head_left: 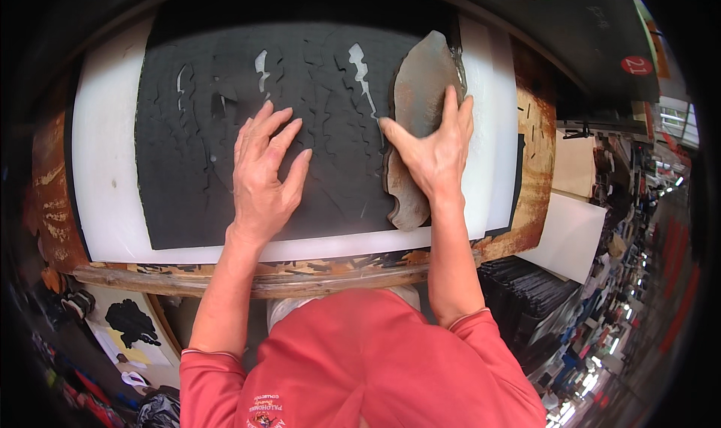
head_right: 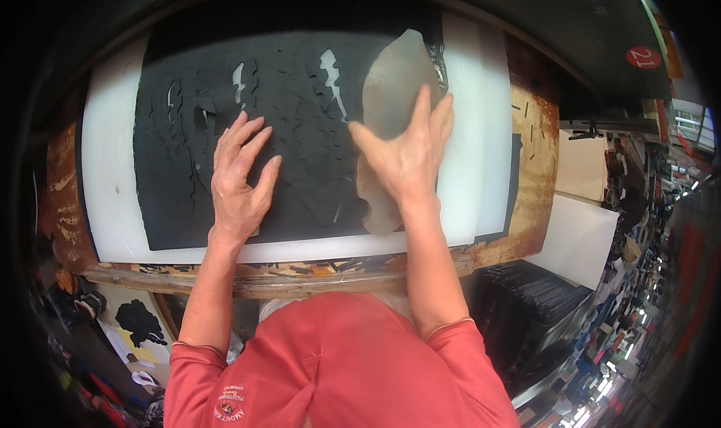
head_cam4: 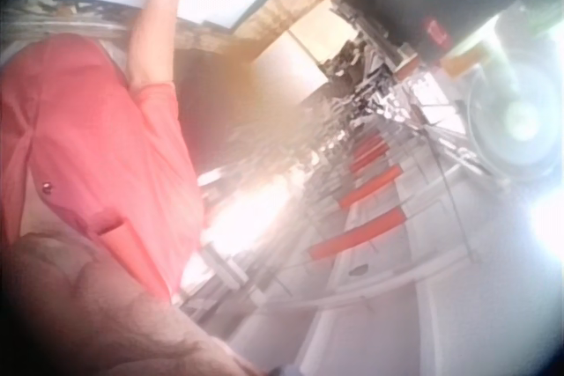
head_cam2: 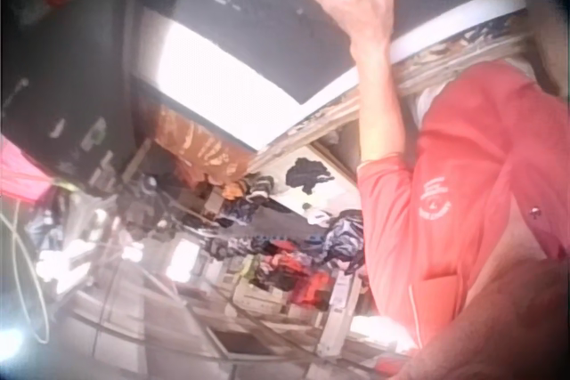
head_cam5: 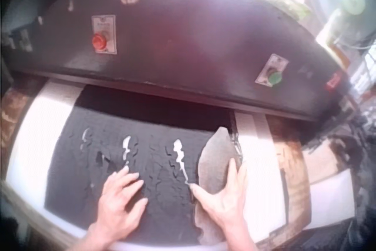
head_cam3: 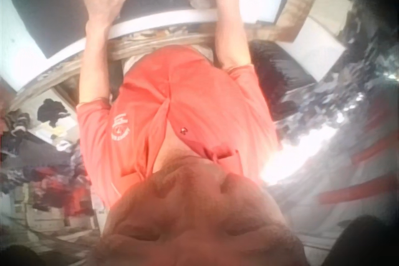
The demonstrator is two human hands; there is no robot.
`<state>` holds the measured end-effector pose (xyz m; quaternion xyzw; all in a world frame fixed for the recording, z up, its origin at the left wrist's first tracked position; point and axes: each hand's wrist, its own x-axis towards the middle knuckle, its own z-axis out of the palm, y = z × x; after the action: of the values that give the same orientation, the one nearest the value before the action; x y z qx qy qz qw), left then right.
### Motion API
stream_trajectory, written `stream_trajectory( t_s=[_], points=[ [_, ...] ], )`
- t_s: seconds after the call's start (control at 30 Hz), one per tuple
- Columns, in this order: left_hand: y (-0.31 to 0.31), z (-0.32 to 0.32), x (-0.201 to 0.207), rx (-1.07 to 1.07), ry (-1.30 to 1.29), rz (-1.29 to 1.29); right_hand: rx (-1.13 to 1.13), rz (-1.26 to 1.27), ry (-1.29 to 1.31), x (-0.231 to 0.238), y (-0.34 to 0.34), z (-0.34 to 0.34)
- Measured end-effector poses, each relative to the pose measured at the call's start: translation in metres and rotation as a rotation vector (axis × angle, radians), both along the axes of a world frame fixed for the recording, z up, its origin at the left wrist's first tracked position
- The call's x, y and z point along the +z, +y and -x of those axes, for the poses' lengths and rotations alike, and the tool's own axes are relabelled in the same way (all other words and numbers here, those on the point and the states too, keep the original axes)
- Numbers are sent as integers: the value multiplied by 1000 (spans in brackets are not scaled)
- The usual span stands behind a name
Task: The person retrieves a large black rubber sheet, places it on a cutting table, and uses a metal template to cut out multiple identical shapes. The cut pieces are removed and set aside while the process repeats on the same sheet.
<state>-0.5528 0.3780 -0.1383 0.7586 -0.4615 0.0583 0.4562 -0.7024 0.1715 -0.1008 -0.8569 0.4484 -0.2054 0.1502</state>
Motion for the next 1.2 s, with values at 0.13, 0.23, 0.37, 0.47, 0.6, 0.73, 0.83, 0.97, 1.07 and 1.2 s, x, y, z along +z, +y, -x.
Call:
stream_trajectory(
  t_s=[0.13,0.23,0.37,0.47,0.6,0.73,0.83,0.97,1.07,1.2],
  points=[
    [2,-1,0,0,-19,-52,0,-16,29,9,-12,-16],
    [2,-2,-1,-19,-35,-38,87,30,-28,15,-13,-20],
    [3,-1,-2,-8,-31,-48,155,44,-32,15,-17,-23],
    [2,0,-2,1,-26,-60,173,38,-19,11,-22,-20],
    [2,1,-2,-4,-37,-51,176,-26,-52,10,-20,-2],
    [1,0,-2,-21,-38,-7,116,-70,-72,8,7,37],
    [0,-2,-2,-29,-25,49,231,11,-146,-7,34,68],
    [8,2,2,-49,6,172,329,128,-243,-32,44,86],
    [36,30,7,-179,164,186,315,113,-296,-40,43,88],
    [88,91,6,-381,267,99,294,123,-344,-35,42,85]
  ],
)
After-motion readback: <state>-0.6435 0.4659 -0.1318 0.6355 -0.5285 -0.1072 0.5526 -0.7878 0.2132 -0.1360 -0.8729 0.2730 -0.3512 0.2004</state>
